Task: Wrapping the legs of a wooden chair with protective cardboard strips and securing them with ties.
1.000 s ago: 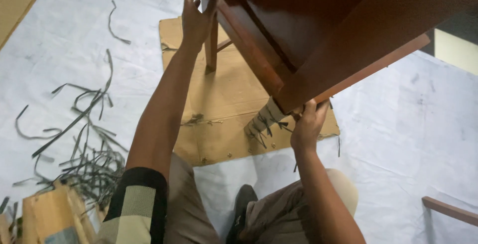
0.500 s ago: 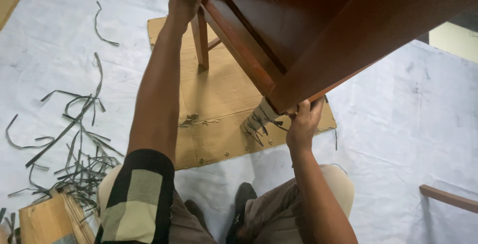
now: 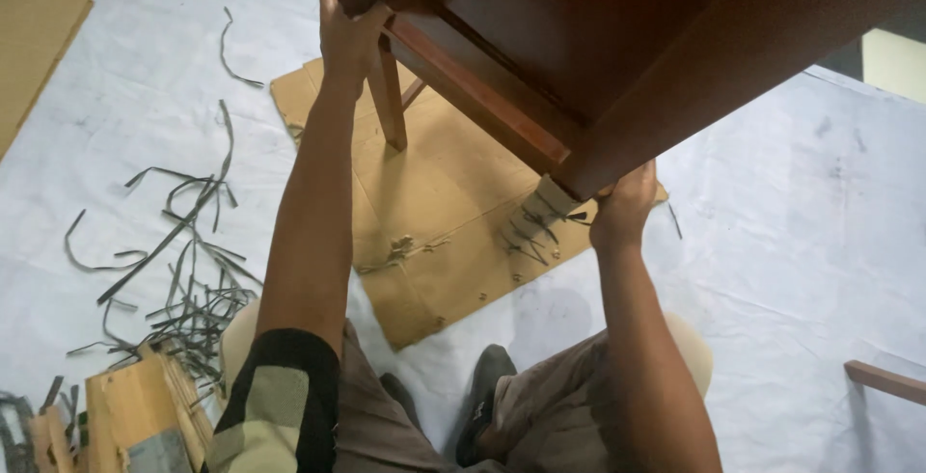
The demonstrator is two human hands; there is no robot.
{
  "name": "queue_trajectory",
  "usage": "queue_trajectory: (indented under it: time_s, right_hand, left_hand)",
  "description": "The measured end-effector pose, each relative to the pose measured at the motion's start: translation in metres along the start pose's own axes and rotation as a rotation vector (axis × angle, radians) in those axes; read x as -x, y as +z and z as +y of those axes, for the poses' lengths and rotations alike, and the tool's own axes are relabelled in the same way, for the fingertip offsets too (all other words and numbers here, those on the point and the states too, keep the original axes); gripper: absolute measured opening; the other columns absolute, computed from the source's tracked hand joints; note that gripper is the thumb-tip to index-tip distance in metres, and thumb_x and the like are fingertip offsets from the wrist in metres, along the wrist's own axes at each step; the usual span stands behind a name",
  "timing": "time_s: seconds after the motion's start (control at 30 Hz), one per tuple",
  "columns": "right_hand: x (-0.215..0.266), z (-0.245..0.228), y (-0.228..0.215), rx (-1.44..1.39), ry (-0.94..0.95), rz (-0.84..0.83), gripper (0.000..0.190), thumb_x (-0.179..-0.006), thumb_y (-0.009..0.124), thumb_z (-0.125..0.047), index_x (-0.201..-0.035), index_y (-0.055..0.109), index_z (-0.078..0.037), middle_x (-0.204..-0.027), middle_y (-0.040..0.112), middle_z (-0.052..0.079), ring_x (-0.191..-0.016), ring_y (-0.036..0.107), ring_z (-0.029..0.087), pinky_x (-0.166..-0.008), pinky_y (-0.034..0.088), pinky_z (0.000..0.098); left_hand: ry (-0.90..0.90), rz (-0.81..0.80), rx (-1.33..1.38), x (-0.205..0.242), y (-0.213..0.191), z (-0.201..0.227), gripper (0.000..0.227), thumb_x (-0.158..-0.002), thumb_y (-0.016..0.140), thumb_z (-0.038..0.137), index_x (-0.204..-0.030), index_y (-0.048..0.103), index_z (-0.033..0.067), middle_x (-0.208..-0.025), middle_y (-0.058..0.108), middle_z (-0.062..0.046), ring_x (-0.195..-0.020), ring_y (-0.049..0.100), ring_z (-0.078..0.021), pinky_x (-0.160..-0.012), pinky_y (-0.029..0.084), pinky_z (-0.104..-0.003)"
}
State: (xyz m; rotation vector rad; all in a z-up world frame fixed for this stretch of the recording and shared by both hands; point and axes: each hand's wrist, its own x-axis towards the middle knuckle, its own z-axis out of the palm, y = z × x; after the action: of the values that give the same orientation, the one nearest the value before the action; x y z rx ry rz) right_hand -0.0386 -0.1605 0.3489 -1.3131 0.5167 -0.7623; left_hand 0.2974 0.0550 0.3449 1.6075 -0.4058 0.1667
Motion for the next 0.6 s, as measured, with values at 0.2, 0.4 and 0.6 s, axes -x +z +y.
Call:
queue_trajectory:
  time_s: [0.2,0.4,0.6]
  right_hand:
    - [-0.048,0.013,-0.028,0.125,-0.065,0.073,0.035,-0.106,0.046,-0.039,-0.128,0.052,-0.012,-0.082,0.052,0.0,-0.069,0.046,0.012,-0.064,0.042,0.0275]
    - [-0.098,0.027,-0.06,0.259,-0.13,0.131,0.032,-0.108,0.045,-0.041,-0.122,0.055,-0.014,-0.085,0.057,0.002,-0.072,0.054,0.015,-0.064,0.048,0.0292]
    - [-0.145,0.045,-0.085,0.376,-0.2,0.212,0.031,-0.11,0.045,-0.043,-0.116,0.059,-0.017,-0.087,0.063,0.004,-0.074,0.062,0.018,-0.064,0.054,0.0309]
  left_hand:
    - [-0.009,0.059,-0.009,0.041,-0.021,0.01,0.062,-0.076,0.081,0.048,-0.114,0.052,0.0092,-0.101,0.061,-0.005,-0.091,0.064,-0.019,-0.081,0.054,-0.036]
    - [-0.132,0.203,-0.014,0.101,-0.02,0.056,0.056,-0.078,0.076,0.037,-0.119,0.051,0.0085,-0.107,0.068,-0.007,-0.097,0.069,-0.0206,-0.088,0.056,-0.035]
    - [-0.303,0.269,-0.018,0.137,-0.015,0.061,0.085,-0.069,0.091,0.059,-0.133,0.051,0.0196,-0.133,0.064,-0.013,-0.13,0.061,-0.0352,-0.113,0.044,-0.05]
